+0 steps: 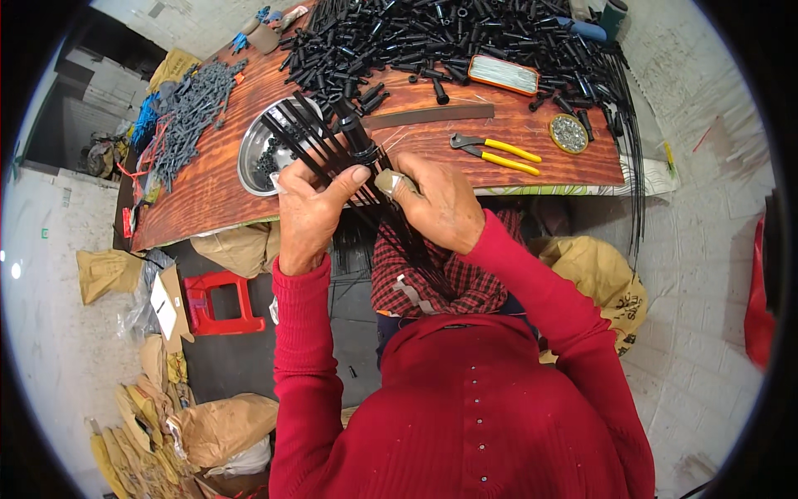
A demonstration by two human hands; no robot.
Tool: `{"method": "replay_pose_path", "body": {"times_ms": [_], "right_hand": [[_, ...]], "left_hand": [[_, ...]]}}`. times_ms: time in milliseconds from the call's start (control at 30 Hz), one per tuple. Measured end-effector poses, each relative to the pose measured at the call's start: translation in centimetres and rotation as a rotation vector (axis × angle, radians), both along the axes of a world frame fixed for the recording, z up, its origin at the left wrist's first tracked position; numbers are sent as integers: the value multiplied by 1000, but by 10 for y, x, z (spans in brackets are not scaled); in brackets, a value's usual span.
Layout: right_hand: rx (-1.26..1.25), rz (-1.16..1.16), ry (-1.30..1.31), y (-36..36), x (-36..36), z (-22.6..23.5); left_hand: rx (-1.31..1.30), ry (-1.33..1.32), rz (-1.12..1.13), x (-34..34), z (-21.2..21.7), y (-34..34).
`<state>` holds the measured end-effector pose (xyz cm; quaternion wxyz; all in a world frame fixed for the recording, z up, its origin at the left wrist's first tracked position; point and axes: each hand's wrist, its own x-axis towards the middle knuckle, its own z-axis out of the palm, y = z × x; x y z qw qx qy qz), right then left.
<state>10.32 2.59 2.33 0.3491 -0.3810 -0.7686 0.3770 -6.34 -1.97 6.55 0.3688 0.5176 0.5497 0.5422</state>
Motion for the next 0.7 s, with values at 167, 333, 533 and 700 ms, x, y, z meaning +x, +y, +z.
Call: {"method": "replay_pose_path", "body": {"times_ms": [167, 333, 533, 700], "right_hand": [[109, -57, 70, -4, -5, -8], [57, -8, 54, -3, -5, -2], [88, -22, 70, -6, -7, -1], [41, -11, 62, -12, -5, 9]], "left_hand": [[3, 31, -40, -4, -4, 1], [24, 1, -45, -5, -4, -3], [12, 3, -55, -10, -6, -9], [-12, -3, -22, -7, -1, -13]]}}
